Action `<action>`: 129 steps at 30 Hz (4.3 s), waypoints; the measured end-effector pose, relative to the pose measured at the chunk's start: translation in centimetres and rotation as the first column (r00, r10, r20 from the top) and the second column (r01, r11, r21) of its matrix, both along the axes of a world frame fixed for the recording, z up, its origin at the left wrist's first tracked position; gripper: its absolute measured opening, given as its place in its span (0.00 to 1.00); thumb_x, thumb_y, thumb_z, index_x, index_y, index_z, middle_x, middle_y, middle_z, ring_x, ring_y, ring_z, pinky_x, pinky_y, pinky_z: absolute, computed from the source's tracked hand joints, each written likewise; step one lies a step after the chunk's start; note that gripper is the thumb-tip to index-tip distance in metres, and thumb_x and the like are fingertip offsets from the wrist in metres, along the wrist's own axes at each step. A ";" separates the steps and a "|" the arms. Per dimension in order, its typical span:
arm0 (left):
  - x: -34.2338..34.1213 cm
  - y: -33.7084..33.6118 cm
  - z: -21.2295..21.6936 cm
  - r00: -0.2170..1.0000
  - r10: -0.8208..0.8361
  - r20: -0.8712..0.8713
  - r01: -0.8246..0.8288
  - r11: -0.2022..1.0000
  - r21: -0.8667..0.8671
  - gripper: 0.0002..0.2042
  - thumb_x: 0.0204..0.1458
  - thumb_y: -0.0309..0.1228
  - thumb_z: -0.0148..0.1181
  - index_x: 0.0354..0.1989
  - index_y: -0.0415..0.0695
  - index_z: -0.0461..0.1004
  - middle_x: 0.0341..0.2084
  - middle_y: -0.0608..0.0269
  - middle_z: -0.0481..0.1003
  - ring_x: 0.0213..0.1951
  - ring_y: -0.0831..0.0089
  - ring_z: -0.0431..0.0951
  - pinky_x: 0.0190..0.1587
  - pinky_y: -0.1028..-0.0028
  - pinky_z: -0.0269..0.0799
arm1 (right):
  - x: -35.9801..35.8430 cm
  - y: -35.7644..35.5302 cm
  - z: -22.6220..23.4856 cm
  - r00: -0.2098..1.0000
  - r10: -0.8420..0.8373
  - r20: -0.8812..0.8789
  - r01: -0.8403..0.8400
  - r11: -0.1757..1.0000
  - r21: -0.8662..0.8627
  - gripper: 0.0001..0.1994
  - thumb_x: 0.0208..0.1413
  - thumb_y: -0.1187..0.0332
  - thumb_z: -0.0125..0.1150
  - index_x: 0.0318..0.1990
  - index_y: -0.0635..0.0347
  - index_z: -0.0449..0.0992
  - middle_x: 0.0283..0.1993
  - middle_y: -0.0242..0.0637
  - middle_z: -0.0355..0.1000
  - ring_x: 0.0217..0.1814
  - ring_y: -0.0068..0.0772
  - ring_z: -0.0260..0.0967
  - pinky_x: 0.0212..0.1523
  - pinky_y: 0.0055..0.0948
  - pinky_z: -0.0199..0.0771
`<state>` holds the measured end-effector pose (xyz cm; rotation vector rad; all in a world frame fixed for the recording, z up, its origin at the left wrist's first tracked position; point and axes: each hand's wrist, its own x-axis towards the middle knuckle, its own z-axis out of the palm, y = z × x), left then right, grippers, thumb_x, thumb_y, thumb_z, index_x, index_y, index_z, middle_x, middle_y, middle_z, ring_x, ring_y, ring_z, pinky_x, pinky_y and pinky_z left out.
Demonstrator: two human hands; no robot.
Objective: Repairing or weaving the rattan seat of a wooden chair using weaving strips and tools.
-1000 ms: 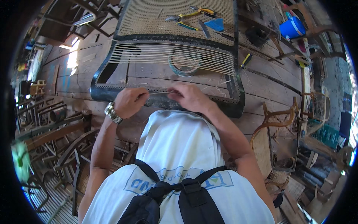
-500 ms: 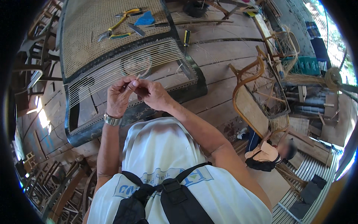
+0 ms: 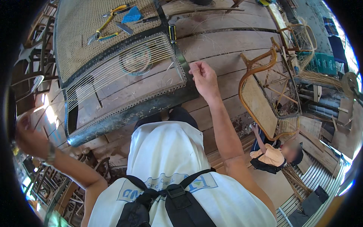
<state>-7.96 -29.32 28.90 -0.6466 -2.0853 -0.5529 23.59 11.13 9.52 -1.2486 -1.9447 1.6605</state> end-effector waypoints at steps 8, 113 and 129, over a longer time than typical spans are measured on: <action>16.7 18.1 -14.7 0.153 -0.657 0.739 0.734 0.576 0.360 0.08 0.46 0.18 0.65 0.34 0.43 0.76 0.31 0.61 0.77 0.33 0.64 0.79 0.34 0.69 0.73 | -0.7 -6.9 2.4 0.899 0.366 -0.242 -0.438 0.772 -0.461 0.13 0.69 0.59 0.52 0.39 0.60 0.75 0.29 0.25 0.69 0.30 0.13 0.63 0.32 0.16 0.66; 11.3 29.8 -39.0 -0.905 -0.319 0.283 -0.057 0.749 0.660 0.09 0.58 0.39 0.64 0.41 0.50 0.75 0.30 0.78 0.73 0.32 0.85 0.70 0.35 0.80 0.65 | -4.3 -1.9 -5.5 0.812 -0.373 0.449 0.120 0.860 0.497 0.19 0.64 0.53 0.54 0.38 0.63 0.79 0.32 0.47 0.77 0.36 0.48 0.76 0.40 0.38 0.73; 11.9 31.0 -39.9 -0.869 -0.381 0.317 -0.097 0.758 0.645 0.09 0.57 0.35 0.67 0.42 0.49 0.77 0.29 0.77 0.74 0.29 0.84 0.69 0.32 0.79 0.64 | -4.1 -1.9 -5.6 0.811 -0.370 0.453 0.120 0.863 0.490 0.20 0.64 0.53 0.53 0.38 0.64 0.78 0.33 0.50 0.77 0.36 0.51 0.75 0.41 0.41 0.73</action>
